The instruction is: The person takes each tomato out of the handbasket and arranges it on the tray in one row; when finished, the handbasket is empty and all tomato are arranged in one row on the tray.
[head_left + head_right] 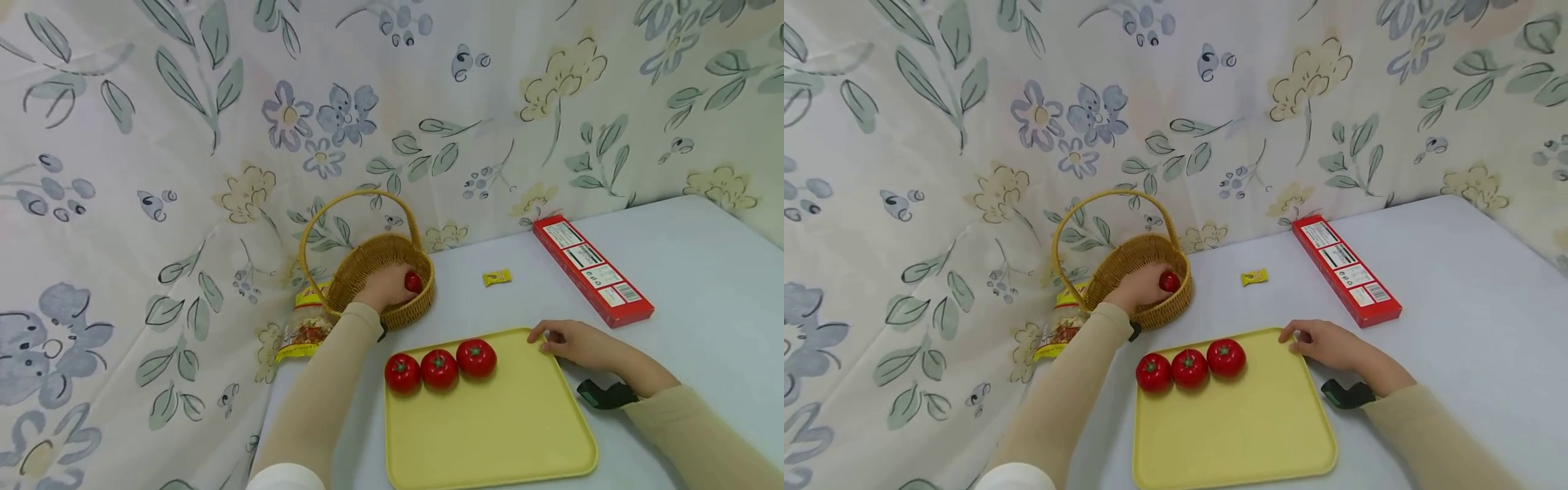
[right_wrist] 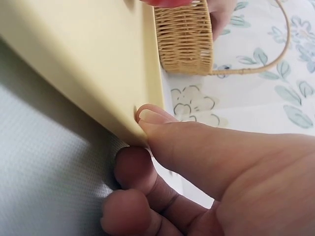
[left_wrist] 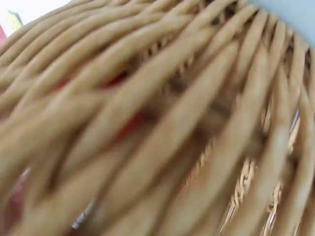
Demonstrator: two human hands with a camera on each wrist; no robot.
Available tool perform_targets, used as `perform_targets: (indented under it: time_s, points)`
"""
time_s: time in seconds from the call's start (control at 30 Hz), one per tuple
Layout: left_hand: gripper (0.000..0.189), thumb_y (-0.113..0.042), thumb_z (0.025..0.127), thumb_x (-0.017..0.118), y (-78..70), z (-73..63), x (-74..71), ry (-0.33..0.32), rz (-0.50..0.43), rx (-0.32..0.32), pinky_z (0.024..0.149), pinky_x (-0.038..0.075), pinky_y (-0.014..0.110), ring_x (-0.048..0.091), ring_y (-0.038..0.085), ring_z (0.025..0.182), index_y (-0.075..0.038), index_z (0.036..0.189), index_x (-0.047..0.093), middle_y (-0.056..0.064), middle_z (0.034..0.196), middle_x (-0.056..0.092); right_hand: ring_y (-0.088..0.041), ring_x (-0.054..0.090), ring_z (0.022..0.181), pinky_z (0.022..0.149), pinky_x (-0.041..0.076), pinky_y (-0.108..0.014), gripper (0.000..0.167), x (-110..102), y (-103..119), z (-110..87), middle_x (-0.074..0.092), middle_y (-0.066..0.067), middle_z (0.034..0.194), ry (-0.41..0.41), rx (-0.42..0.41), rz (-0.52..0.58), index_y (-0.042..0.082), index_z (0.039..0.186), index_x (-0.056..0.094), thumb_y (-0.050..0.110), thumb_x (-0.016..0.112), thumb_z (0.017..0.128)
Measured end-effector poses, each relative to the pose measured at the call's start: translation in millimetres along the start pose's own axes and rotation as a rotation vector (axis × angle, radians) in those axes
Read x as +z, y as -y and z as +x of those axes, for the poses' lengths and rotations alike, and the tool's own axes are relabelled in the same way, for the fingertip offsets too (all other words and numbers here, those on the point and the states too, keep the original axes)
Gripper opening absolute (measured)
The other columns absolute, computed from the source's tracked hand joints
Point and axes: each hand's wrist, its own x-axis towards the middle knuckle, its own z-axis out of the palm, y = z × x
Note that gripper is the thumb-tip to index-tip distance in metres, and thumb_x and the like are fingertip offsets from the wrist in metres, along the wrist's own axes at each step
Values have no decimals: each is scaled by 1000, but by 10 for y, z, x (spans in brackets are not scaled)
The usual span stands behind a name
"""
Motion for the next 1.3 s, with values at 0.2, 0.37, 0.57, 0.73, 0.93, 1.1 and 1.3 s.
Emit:
perform_targets:
  time_s: [0.2, 0.37, 0.57, 0.73, 0.93, 1.1, 1.3]
  points:
    - [57, -36, 96, 78, -48, 40, 72, -18, -30, -57, 101, 52, 48, 63, 31, 121, -12, 142, 54, 13, 135, 63, -19, 49, 82, 64, 40, -28, 23, 11, 1, -30, 49, -1, 84, -10, -17, 9, 14, 123, 70, 15, 71, 100]
    - [62, -34, 98, 76, -88, -4, 50, -9, -48, -67, 103, 51, 47, 61, 34, 124, -14, 152, 51, 18, 143, 57, -19, 48, 82, 64, 39, -29, 23, 19, 8, -46, 48, -1, 84, -9, -13, 23, 14, 123, 70, 15, 71, 100]
    - [58, -33, 95, 78, -217, -190, -134, -81, -135, -99, 89, 57, 45, 66, 35, 100, -12, 145, 57, 26, 141, 44, -20, 48, 82, 64, 38, -29, 22, 27, -4, -76, 48, -1, 83, -8, 1, 32, 13, 123, 70, 14, 70, 101]
    - [56, -34, 94, 76, -480, -383, -416, -161, -223, -47, 90, 57, 41, 64, 30, 98, -13, 139, 50, 16, 128, 53, -20, 48, 82, 64, 39, -29, 23, 13, -7, -94, 48, -1, 84, -21, 5, 25, 13, 123, 70, 14, 71, 100]
    - [51, -40, 94, 75, -918, -650, -521, -120, -171, 103, 80, 59, 32, 62, 24, 95, -19, 139, 60, 12, 126, 51, -20, 48, 82, 64, 39, -28, 23, 14, -27, -95, 48, -1, 83, -18, 14, 25, 13, 123, 70, 13, 71, 100]
    - [48, -43, 93, 77, -1257, -837, -471, -28, -159, 235, 68, 54, 21, 62, 14, 83, -17, 127, 55, 1, 107, 62, -19, 49, 84, 65, 40, -29, 22, 10, -25, -68, 48, -1, 84, -14, -20, 15, 14, 122, 70, 14, 71, 100]
    - [49, -56, 97, 67, -1546, -873, -301, -21, 29, 339, 66, 49, 22, 57, 10, 84, -31, 139, 60, -5, 109, 66, -19, 49, 84, 66, 41, -30, 20, -5, 11, -12, 49, 1, 85, -6, -54, 4, 15, 120, 71, 14, 71, 100]
